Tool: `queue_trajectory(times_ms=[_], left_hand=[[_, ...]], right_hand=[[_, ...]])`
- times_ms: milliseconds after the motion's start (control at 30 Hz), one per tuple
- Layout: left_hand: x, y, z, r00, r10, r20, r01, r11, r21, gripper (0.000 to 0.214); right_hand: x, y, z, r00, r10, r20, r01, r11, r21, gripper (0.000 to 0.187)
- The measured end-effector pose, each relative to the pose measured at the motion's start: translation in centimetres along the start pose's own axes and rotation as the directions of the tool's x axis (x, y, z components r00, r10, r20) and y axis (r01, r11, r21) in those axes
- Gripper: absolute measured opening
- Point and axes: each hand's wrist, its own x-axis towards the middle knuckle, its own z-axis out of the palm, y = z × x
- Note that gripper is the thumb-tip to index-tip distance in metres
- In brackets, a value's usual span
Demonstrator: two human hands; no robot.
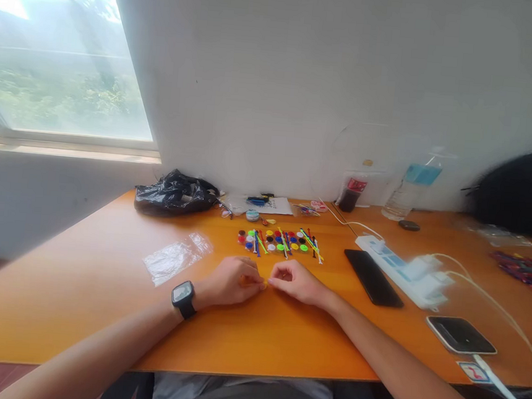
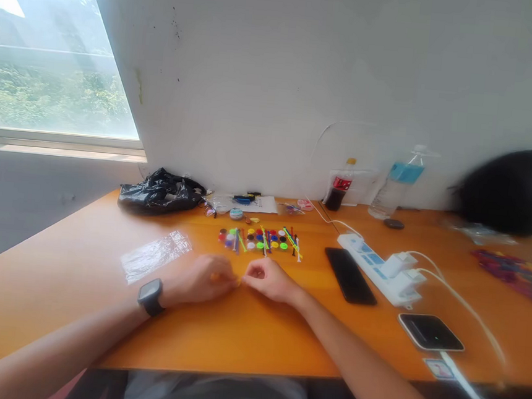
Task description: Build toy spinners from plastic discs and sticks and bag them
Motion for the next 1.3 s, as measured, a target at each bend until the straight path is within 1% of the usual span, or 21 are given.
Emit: queue_trajectory(times_ms=[167,267,367,467,533,600,667,767,867,967,1033,1167,1200,1300], left_hand=[[0.0,-0.3,0.1,1.000,0.001,0.017,-0.001,1.000,0.010,0.018],[-0.2,-0.4,0.2,0.999,0.006,0.041,-0.007,1.000,0.022,0.019],[-0.2,-0.2,0.1,0.999,-0.012,0.051,0.012,1.000,0.015,0.021],[-0.2,0.3,-0.5,0.999,-0.040,0.034,0.041,0.999,-0.032,0.022],[0.0,0.8,-1.2,0.998,-0.069,-0.009,0.068,0.996,-0.061,0.025],[0.1,1.1,-1.9,0.992,-0.107,-0.064,0.102,0.992,-0.074,0.030],[0.2,1.4,-2.4,0.986,-0.140,-0.094,0.133,0.988,-0.083,0.035],[0.3,1.5,-2.8,0.975,-0.193,-0.109,0.181,0.977,-0.111,0.040],[0.3,1.3,-2.8,0.964,-0.235,-0.127,0.219,0.967,-0.131,0.043],[0.3,1.1,-2.6,0.960,-0.248,-0.128,0.230,0.963,-0.139,0.044],[0.3,1.0,-2.5,0.960,-0.250,-0.124,0.232,0.962,-0.140,0.045],[0.3,1.2,-2.7,0.962,-0.236,-0.135,0.219,0.967,-0.129,0.047],[0.3,1.2,-2.8,0.963,-0.228,-0.143,0.211,0.969,-0.126,0.046],[0.2,1.3,-2.9,0.973,-0.179,-0.146,0.163,0.980,-0.117,0.038]], right_hand=[[0.2,0.4,0.3,1.000,0.011,-0.013,-0.011,1.000,0.005,0.025],[0.2,0.5,0.5,1.000,0.014,-0.018,-0.014,1.000,-0.015,0.025],[-0.1,0.2,0.4,0.999,0.002,-0.040,-0.004,0.998,-0.055,0.026],[-0.5,-0.3,-0.1,0.992,0.008,-0.126,-0.018,0.996,-0.082,0.034],[-0.7,-0.5,-0.7,0.980,0.026,-0.198,-0.039,0.997,-0.064,0.043],[-0.9,-0.5,-1.4,0.972,0.056,-0.230,-0.061,0.998,-0.013,0.051],[-1.0,-0.5,-1.9,0.972,0.094,-0.217,-0.085,0.995,0.050,0.056],[-1.1,-0.7,-2.1,0.985,0.101,-0.137,-0.088,0.991,0.103,0.060],[-0.9,-0.9,-2.0,0.998,0.053,-0.039,-0.049,0.995,0.086,0.063],[-0.4,-0.9,-2.0,0.999,0.050,-0.004,-0.050,0.997,0.066,0.064],[-0.1,-0.9,-1.9,0.997,0.065,-0.043,-0.062,0.996,0.065,0.067],[0.3,-0.7,-1.9,0.979,0.088,-0.185,-0.069,0.992,0.110,0.068],[0.3,-0.7,-1.9,0.977,0.095,-0.192,-0.072,0.989,0.126,0.066],[0.1,-0.7,-1.8,0.982,0.092,-0.165,-0.070,0.989,0.131,0.060]])
